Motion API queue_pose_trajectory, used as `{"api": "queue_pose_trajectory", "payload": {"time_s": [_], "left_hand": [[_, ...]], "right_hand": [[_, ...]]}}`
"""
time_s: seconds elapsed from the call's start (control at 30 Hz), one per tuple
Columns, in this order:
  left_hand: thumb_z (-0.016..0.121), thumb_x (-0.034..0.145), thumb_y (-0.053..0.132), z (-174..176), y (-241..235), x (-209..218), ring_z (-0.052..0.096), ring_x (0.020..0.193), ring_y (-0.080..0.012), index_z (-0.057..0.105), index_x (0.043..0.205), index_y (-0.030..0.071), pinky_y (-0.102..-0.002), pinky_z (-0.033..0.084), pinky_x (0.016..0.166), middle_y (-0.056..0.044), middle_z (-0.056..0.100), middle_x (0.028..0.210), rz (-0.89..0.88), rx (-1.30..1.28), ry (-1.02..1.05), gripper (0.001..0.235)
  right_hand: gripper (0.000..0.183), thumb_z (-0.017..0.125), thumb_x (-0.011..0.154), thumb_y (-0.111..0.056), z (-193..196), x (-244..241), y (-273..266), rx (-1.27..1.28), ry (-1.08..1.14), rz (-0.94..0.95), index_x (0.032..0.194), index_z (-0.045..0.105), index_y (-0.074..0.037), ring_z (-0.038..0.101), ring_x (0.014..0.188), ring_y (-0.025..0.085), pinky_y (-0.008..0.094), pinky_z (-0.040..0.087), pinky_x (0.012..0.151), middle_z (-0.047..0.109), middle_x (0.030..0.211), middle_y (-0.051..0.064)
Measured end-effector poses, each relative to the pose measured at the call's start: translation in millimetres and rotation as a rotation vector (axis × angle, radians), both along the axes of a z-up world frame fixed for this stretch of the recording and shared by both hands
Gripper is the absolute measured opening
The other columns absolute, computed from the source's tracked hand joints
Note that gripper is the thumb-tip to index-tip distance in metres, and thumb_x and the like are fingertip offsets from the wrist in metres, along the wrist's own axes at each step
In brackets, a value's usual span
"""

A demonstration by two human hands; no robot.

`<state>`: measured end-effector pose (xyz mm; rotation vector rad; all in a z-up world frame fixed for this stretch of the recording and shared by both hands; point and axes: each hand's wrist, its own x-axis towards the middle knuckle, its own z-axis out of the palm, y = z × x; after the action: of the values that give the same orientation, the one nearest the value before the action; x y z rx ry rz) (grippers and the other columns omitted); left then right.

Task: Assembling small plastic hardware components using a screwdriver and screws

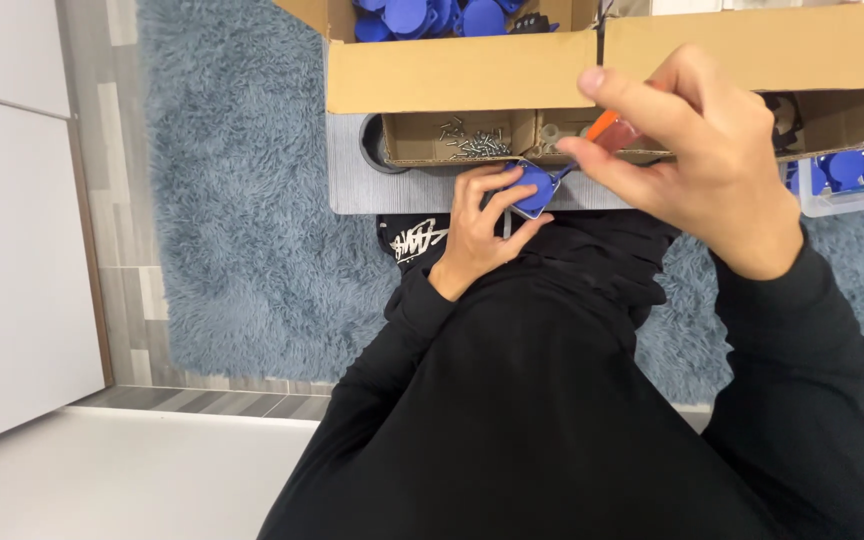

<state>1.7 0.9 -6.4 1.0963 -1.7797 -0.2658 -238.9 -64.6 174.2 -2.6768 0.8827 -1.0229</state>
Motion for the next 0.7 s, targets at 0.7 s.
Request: {"api": "queue_pose_trajectory", "payload": {"time_s": [0.7], "left_hand": [[0.097,0.094,0.033,-3.6,-1.3,2.8,0.063,0.124,-0.0326,0.071,0.130,0.019,-0.045,0.055,0.112,-0.005,0.064,0.136,0.000,-0.020,0.006,0.047]], "right_hand": [[0.049,0.105,0.114,-0.005,3.2,18.7,-9.0,-0.145,-0.030,0.014,0.144,0.067,0.006,0.068,0.085,0.022,0.036,0.059,0.079,0.071,0.107,0.017]]}}
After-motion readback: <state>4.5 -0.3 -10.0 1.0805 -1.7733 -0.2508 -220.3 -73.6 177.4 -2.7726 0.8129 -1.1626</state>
